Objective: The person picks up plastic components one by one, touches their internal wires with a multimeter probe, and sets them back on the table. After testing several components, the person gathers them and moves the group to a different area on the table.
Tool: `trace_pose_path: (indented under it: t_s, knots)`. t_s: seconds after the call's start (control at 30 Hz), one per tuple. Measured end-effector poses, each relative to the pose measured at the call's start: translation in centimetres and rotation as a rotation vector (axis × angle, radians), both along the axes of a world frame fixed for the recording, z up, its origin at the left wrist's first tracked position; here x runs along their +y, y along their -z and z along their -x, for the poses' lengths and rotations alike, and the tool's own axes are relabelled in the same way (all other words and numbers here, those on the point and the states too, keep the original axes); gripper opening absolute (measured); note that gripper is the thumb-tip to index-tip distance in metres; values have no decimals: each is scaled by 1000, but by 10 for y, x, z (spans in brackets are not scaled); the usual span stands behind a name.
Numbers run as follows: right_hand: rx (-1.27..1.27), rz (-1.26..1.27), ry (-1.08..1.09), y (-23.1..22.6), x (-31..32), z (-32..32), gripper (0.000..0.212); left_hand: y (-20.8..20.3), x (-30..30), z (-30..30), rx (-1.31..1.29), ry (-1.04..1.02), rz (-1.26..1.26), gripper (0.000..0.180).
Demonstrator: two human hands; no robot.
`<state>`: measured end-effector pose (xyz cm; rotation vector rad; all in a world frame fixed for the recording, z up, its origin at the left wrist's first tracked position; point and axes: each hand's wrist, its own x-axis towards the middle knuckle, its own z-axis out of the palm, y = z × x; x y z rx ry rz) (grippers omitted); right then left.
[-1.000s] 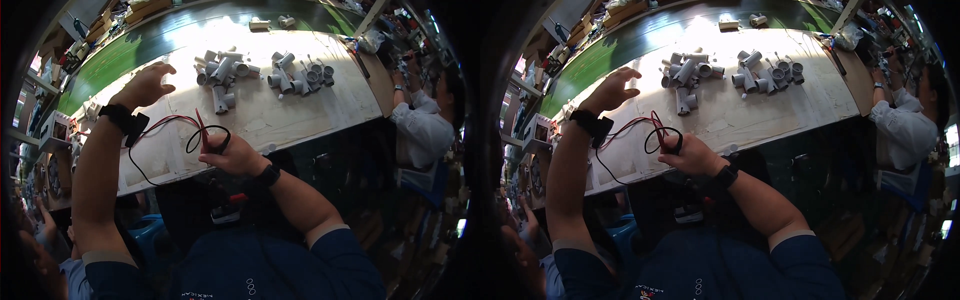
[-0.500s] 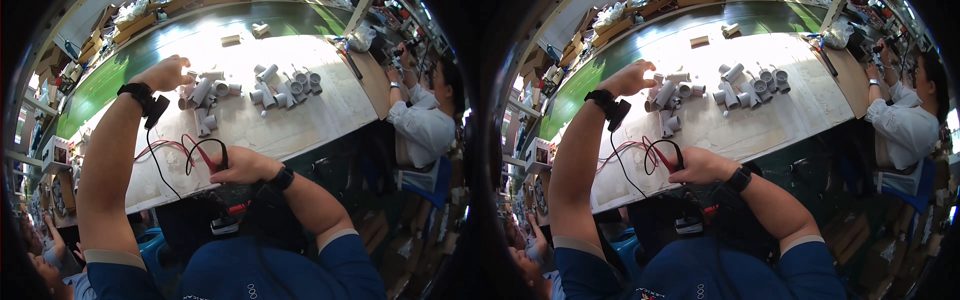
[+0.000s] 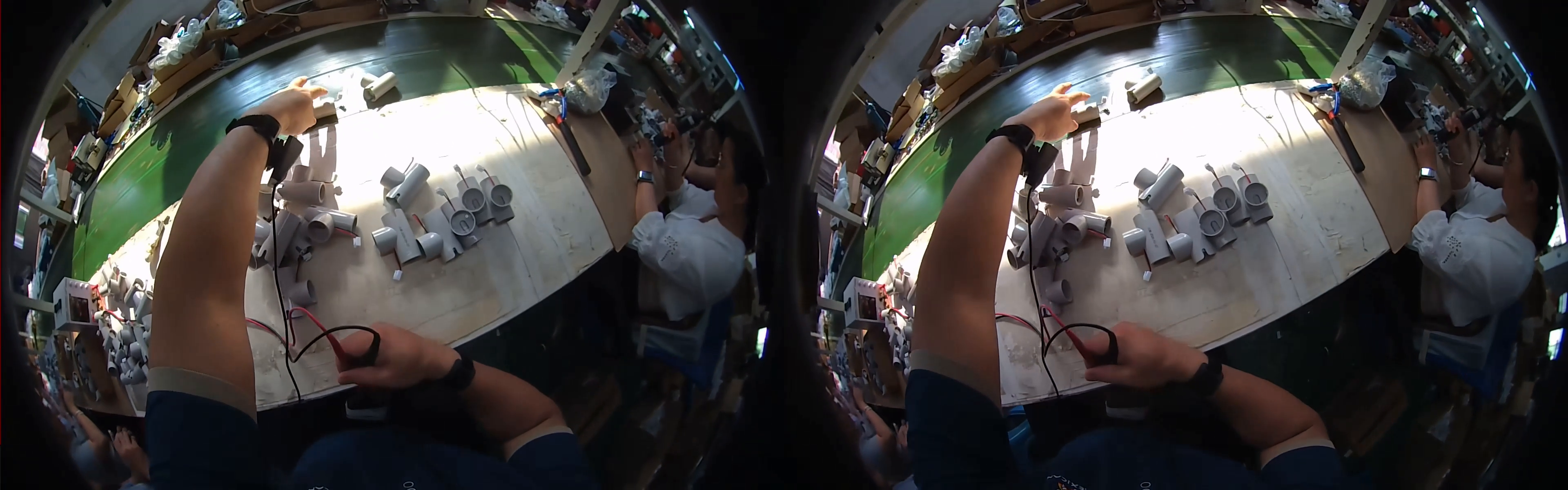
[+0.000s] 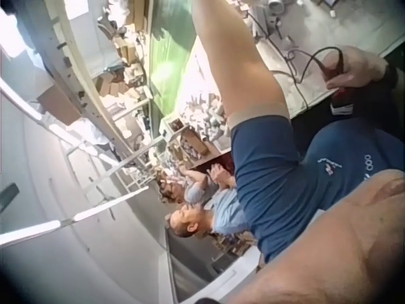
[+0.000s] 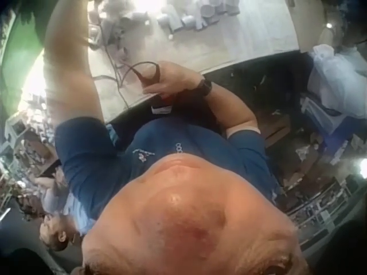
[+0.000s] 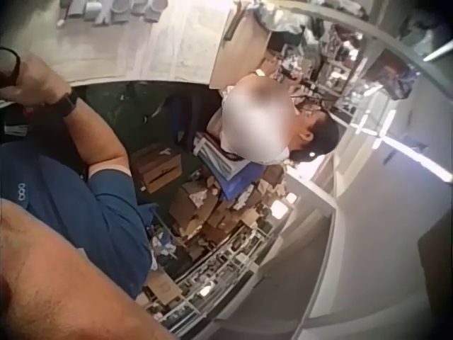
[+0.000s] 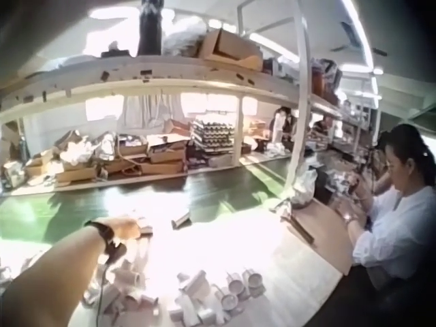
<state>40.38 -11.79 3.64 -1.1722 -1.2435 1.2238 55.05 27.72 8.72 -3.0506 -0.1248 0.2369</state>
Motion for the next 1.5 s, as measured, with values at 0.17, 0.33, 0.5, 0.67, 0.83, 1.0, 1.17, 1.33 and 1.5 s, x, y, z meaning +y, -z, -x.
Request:
trace_pose_path:
  t_s: [0.17, 0.33, 0.5, 0.67, 0.83, 1.0, 1.17, 1.33, 1.5]
  knots:
    - [-15, -89, -1, 8, 2, -4, 17, 14, -13, -16, -19, -279, 196, 39]
    - [-20, -93, -32, 6, 0, -6, 17, 11, 48, 31, -59, -108, 63, 30]
    - [-80, -109, -48, 7, 4, -5, 17, -16, 72, 162, -99, -359, 233, 31]
    - [-137, -113, -22, 10, 2, -2, 18, -9, 29, 286, 53, -702, 762, 24]
    - [-124, -118, -20, 10, 2, -3, 17, -38, -18, 284, 284, -505, 1043, 31]
    - [-118, -89, -21, 11, 1, -4, 19, -48, -6, 151, 245, -338, 587, 23]
    - [-126, -89, -3, 6, 0, -4, 20, 2, 7, 4, -345, -87, 99, 38]
    - [-70, -98, 2, 15, -4, 2, 22, 52, -9, -43, -420, -177, 234, 37]
    - [-65, -111, -46, 14, -2, -1, 21, 27, 8, -12, -225, -230, 91, 37]
